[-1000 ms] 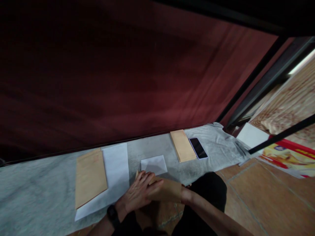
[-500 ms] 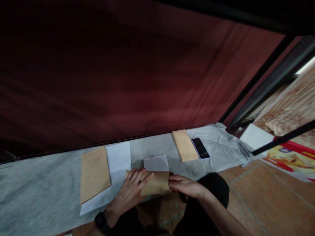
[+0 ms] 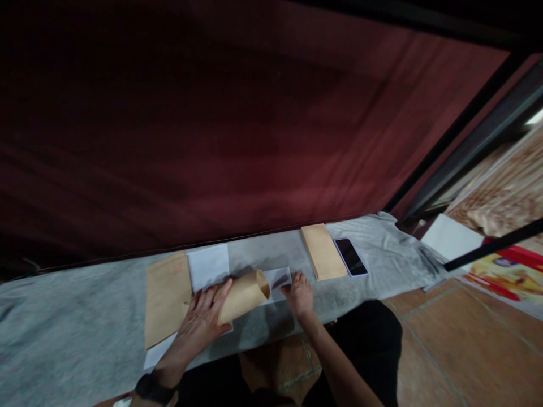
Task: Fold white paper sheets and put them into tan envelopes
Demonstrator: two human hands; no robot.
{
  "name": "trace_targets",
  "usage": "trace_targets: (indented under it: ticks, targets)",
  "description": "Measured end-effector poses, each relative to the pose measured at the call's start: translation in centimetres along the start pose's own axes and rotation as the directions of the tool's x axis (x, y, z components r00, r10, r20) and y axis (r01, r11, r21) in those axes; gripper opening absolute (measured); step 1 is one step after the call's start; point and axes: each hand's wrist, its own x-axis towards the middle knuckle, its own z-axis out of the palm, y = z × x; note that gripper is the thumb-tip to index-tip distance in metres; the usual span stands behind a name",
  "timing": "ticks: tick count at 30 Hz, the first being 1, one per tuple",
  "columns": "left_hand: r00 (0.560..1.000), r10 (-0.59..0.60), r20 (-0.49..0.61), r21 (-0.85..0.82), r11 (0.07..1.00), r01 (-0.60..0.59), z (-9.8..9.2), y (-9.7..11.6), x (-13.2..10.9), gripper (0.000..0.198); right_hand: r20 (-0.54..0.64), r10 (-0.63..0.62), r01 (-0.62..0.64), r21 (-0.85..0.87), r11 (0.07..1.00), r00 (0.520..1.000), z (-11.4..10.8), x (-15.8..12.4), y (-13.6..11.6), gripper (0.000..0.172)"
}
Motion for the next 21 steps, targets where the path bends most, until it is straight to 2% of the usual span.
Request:
trace_targets:
  ticks: [3,5,8,12,15,18,21]
  targets:
    - [1.000,-0.011,0.004,-0.003,1.000,0.011,0.2,-0.2,-0.3,0.103,0.019,0.027,-0.025,-0.080,0.996,0.999,0.4,0.0,-0.5,0.043]
    - [1.000,-0.012,0.010,-0.001,1.000,0.012,0.5,-0.4,-0.4,0.103,0.032,0.046,-0.044,-0.069,0.997,0.998,0.3,0.2,-0.4,0.037]
    - [1.000,-0.006,0.024,0.000,1.000,0.006,0.9,-0.5,-0.4,0.104,0.038,0.040,-0.041,0.036,0.998,0.999,0.2,0.4,-0.1,0.026]
    - [0.998,-0.028,0.051,-0.021,0.999,0.029,1.1,-0.4,-0.4,0.110,0.044,-0.030,0.020,0.194,0.981,0.999,-0.5,0.8,0.7,0.012]
    - [0.996,-0.072,0.042,-0.049,0.996,0.074,0.9,-0.2,-0.4,0.112,0.034,-0.053,0.039,0.323,0.945,0.998,-2.1,1.5,1.7,0.014]
    - [0.996,-0.084,0.022,-0.083,0.993,0.085,0.9,0.0,-0.2,0.109,-0.005,-0.034,0.032,0.494,0.869,0.999,-4.8,1.8,2.7,0.030]
    - [0.997,-0.071,0.010,-0.121,0.990,0.072,1.1,0.1,0.2,0.107,-0.004,0.023,-0.011,0.774,0.633,1.000,-7.5,1.4,3.1,0.042]
